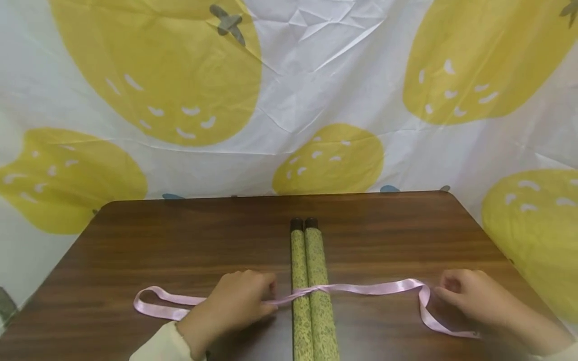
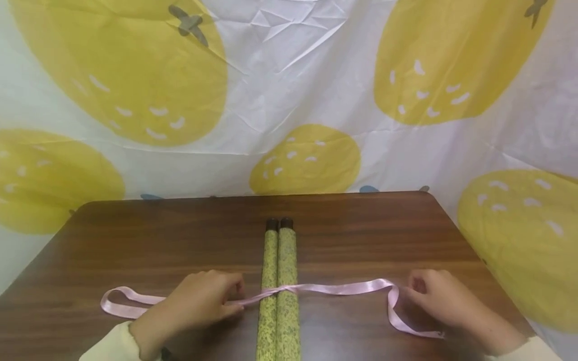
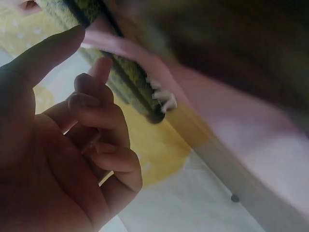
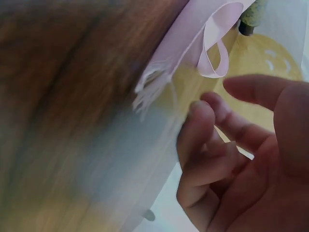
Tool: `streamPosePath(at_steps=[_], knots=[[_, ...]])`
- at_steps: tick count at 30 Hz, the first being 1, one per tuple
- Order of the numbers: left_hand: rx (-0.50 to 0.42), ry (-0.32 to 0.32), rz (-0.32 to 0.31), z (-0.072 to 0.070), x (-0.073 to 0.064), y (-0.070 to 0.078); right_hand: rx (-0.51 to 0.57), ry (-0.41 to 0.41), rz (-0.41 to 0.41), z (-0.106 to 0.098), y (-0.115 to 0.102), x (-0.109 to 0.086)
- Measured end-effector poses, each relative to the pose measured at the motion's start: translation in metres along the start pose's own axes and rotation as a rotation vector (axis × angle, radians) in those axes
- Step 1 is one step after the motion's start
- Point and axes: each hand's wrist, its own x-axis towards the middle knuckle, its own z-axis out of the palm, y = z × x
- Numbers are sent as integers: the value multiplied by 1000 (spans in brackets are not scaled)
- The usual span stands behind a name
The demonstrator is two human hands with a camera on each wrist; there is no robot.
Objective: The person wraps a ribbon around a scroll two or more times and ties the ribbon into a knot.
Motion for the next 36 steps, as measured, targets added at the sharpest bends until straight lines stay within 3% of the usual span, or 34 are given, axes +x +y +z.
streamPosePath(at_steps=[6, 12, 17, 23, 30, 36], knots=[[25, -27, -1, 4, 1, 5, 11, -89, -39, -2, 5, -23], [44, 4, 15, 4, -2, 6, 15, -135, -60, -1, 7, -42], [39, 25, 11, 6, -4, 6, 8, -145, -57, 6, 7, -47], [-3, 48, 12, 1, -3, 8, -52, -33, -80, 10, 4, -44], [-72, 73, 21, -9, -1, 13, -97, 72, -4, 4, -4, -36], [-122, 126, 56, -11, 3, 20, -104, 168, -52, -6, -14, -21]])
